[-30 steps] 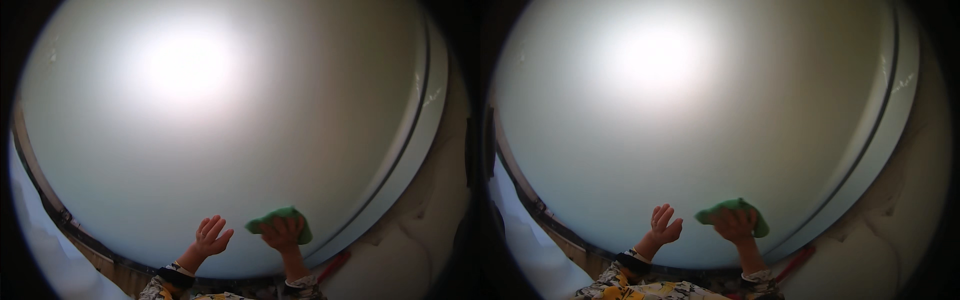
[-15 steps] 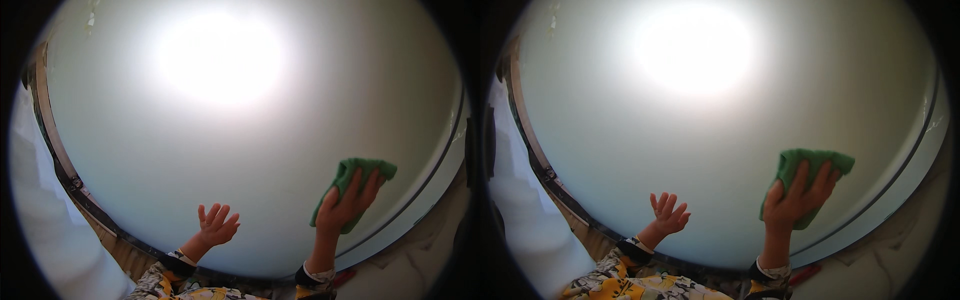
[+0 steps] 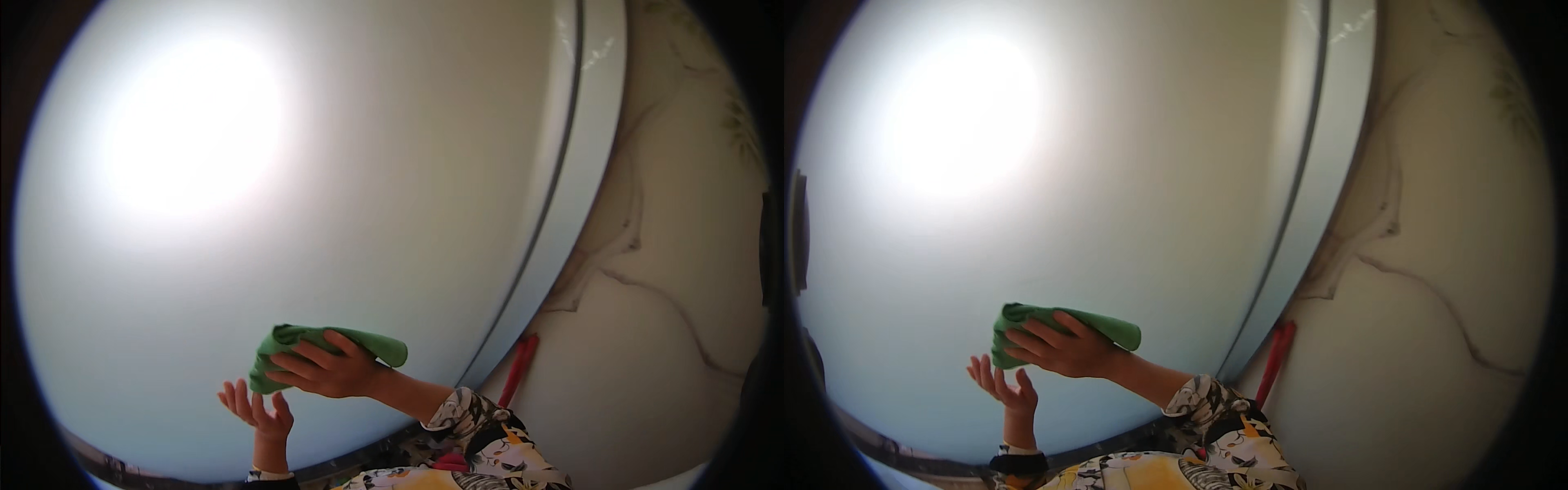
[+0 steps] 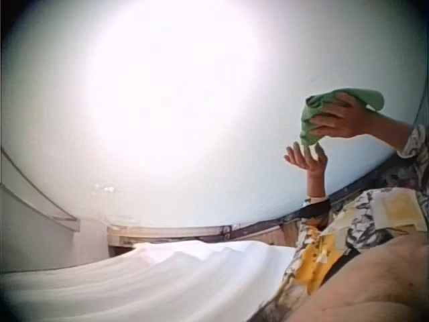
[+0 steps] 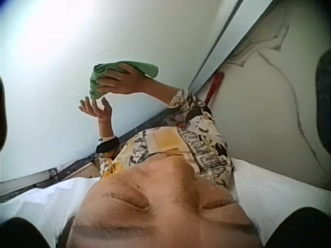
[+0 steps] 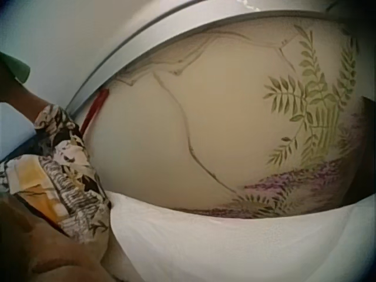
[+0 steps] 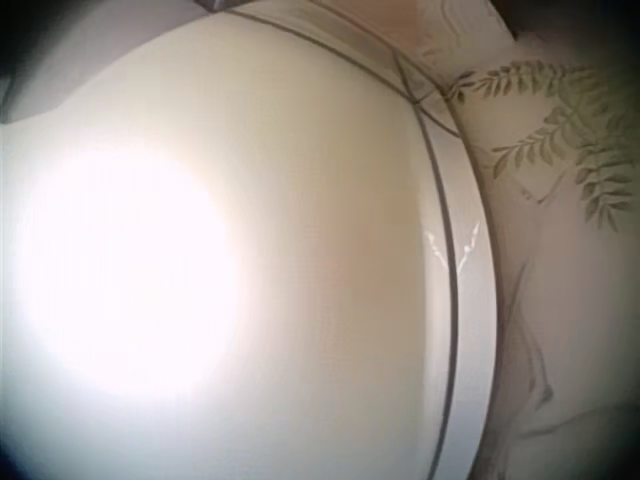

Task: The person wipes a wall with a green cloth, moving from a plain white section to a floral mural. The hands remain in view throughout, using consistent wiping motions across the surface.

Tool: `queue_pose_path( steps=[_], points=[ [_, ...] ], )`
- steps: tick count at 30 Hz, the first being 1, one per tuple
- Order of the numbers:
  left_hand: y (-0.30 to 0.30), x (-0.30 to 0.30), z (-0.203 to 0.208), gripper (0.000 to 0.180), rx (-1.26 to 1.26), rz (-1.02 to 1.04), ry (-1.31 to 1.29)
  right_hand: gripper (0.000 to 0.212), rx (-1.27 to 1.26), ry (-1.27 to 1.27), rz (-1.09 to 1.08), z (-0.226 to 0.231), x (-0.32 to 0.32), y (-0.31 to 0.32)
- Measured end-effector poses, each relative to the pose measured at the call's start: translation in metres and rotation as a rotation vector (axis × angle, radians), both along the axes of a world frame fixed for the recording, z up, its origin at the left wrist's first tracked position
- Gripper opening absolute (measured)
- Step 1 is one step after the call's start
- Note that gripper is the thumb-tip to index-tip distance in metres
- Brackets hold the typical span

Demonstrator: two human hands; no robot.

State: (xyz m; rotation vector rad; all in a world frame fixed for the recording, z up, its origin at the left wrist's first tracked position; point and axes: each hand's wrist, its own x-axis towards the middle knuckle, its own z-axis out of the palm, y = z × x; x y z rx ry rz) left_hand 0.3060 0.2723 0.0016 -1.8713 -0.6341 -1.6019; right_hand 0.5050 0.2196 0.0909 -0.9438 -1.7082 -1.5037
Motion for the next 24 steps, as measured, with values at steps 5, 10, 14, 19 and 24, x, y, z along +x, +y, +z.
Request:
queue_pose_path(
  steps=[5,10,14,19,24],
  points=[
    [0.011,0.02,0.009,0.037,-0.048,0.015,-0.066,0.035,0.076,0.118,-0.033,-0.019,0.044,0.016],
    [0.023,0.019,0.047,0.024,0.014,-0.001,-0.009,0.033,0.112,0.193,-0.041,0.045,0.081,0.018],
    [0.016,0.016,0.06,0.015,0.115,-0.049,0.019,0.036,0.264,0.349,-0.057,0.098,0.087,0.008],
    [0.01,-0.011,0.057,0.011,0.0,-0.174,0.13,0.037,0.188,0.551,-0.118,0.116,0.079,0.005],
    [0.022,-0.037,0.049,0.014,-0.139,-0.296,0.136,0.036,0.196,0.445,-0.076,0.136,0.05,-0.018]
  ],
)
